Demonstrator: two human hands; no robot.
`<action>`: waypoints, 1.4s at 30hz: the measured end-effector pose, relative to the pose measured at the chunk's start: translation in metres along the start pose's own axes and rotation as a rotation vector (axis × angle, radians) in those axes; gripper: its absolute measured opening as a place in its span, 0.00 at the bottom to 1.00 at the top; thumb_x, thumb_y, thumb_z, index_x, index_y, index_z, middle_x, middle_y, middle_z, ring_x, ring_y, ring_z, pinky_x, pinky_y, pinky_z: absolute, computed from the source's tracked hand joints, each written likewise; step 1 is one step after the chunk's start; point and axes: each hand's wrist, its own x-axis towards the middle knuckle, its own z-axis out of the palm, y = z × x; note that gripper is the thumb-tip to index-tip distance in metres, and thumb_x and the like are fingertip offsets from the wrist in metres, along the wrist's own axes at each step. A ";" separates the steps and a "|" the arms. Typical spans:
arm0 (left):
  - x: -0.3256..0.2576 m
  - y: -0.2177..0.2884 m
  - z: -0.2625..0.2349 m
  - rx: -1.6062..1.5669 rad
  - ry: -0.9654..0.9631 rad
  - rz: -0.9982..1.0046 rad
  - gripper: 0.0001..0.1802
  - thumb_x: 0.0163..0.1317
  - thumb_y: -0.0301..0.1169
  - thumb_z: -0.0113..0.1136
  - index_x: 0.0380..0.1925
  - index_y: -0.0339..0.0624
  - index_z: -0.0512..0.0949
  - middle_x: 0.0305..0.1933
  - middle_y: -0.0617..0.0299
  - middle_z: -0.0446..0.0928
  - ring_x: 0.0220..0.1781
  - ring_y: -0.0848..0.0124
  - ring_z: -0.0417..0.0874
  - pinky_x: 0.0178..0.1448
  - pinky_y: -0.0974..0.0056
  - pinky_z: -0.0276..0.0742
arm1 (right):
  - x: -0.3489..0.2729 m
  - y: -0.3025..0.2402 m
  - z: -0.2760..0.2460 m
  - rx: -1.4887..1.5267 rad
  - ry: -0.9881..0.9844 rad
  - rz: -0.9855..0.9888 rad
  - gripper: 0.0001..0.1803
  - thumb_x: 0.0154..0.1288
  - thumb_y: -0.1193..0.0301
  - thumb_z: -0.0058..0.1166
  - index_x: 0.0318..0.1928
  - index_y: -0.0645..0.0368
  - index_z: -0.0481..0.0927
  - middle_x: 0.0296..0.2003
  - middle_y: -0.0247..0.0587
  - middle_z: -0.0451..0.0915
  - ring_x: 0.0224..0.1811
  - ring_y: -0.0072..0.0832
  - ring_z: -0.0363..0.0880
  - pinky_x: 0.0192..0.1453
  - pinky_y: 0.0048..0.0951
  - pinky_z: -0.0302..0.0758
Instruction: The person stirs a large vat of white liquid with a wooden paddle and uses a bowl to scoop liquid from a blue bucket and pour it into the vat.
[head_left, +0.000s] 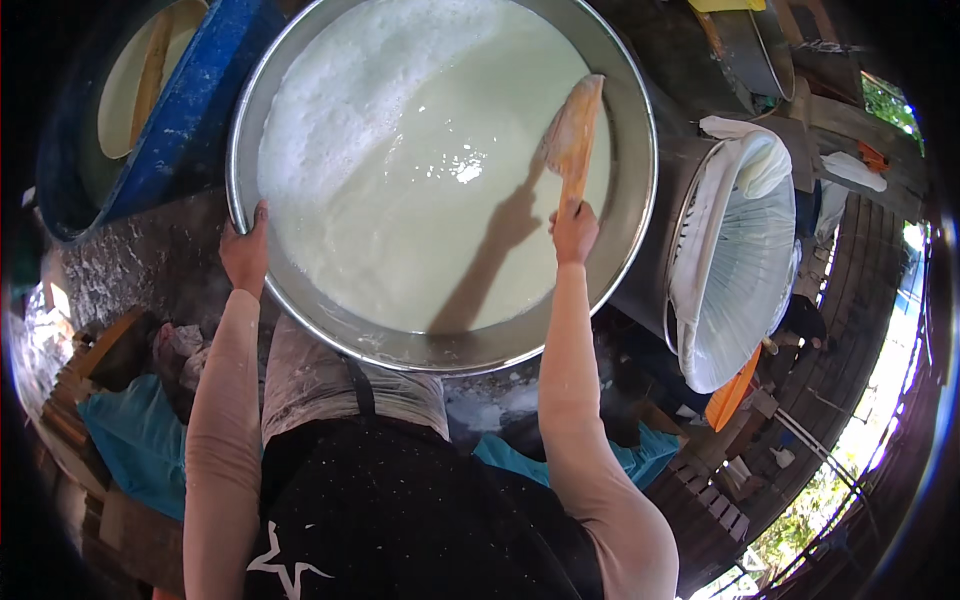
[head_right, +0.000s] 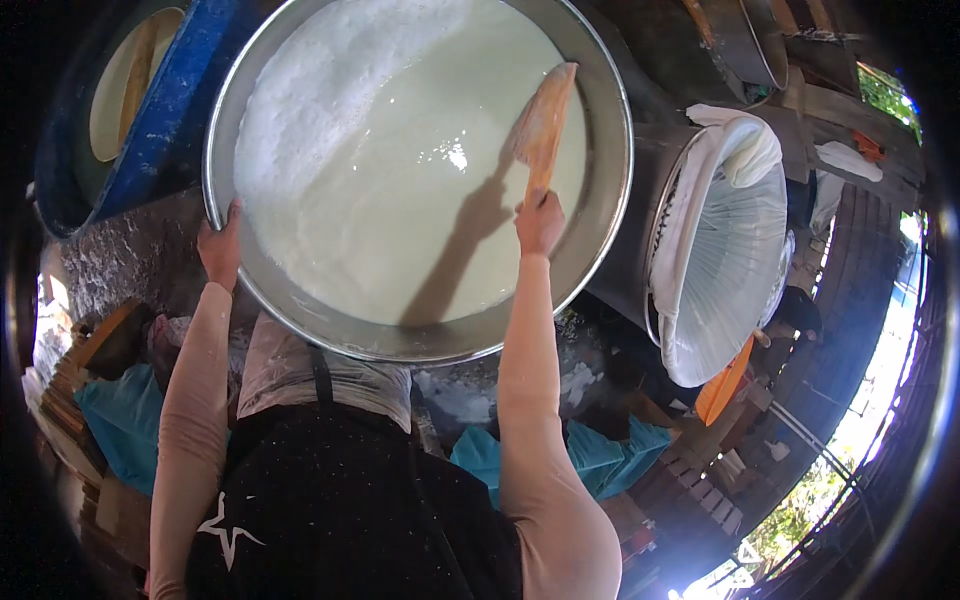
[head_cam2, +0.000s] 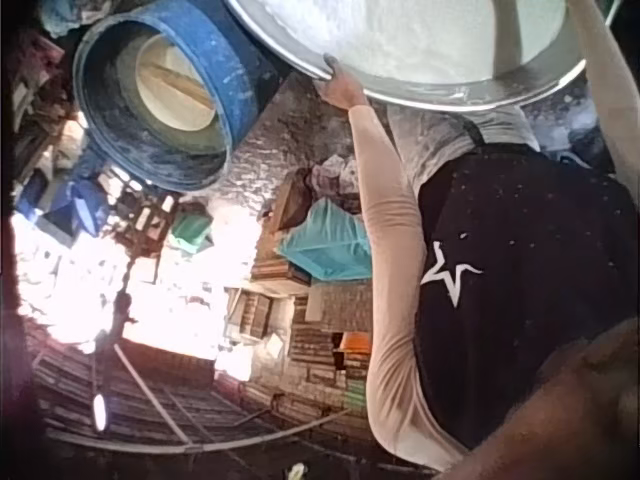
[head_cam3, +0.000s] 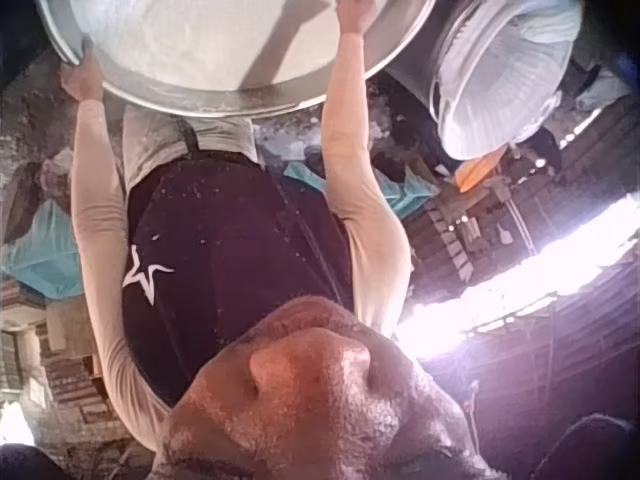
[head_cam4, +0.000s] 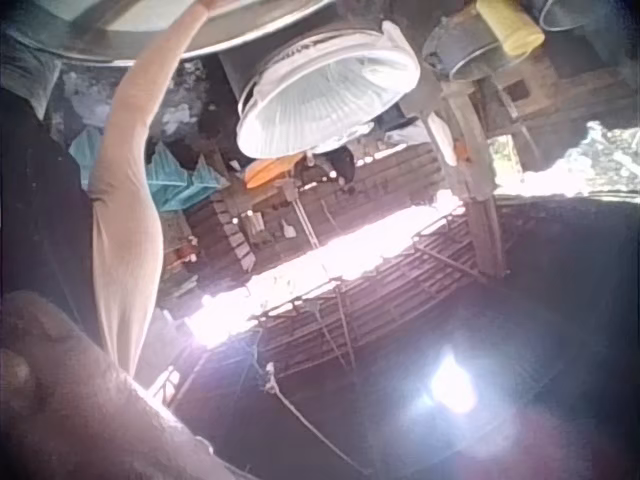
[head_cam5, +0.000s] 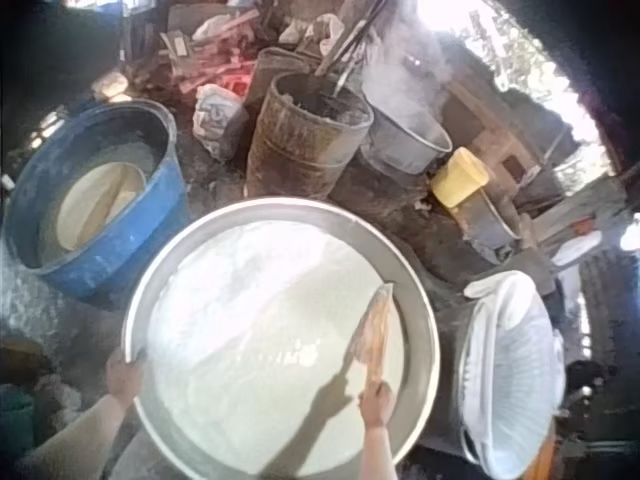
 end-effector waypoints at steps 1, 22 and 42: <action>0.000 0.000 0.000 0.003 0.006 -0.002 0.30 0.60 0.53 0.68 0.49 0.37 0.82 0.46 0.46 0.84 0.49 0.51 0.86 0.54 0.54 0.78 | 0.013 -0.001 0.010 0.011 -0.014 -0.014 0.24 0.75 0.58 0.44 0.29 0.67 0.76 0.17 0.43 0.79 0.14 0.29 0.77 0.19 0.32 0.72; -0.007 0.016 -0.003 -0.147 -0.030 -0.042 0.30 0.58 0.53 0.68 0.50 0.40 0.81 0.48 0.46 0.84 0.52 0.48 0.84 0.57 0.53 0.77 | -0.209 0.016 0.092 -0.203 -0.279 -0.302 0.22 0.77 0.58 0.45 0.28 0.62 0.73 0.16 0.47 0.79 0.20 0.45 0.81 0.28 0.43 0.76; -0.004 0.008 -0.004 0.076 0.020 -0.022 0.33 0.59 0.55 0.67 0.50 0.35 0.82 0.48 0.42 0.83 0.52 0.47 0.84 0.57 0.52 0.77 | -0.134 0.026 -0.105 0.162 -0.429 0.121 0.23 0.77 0.55 0.46 0.32 0.62 0.76 0.17 0.33 0.76 0.16 0.20 0.73 0.20 0.26 0.68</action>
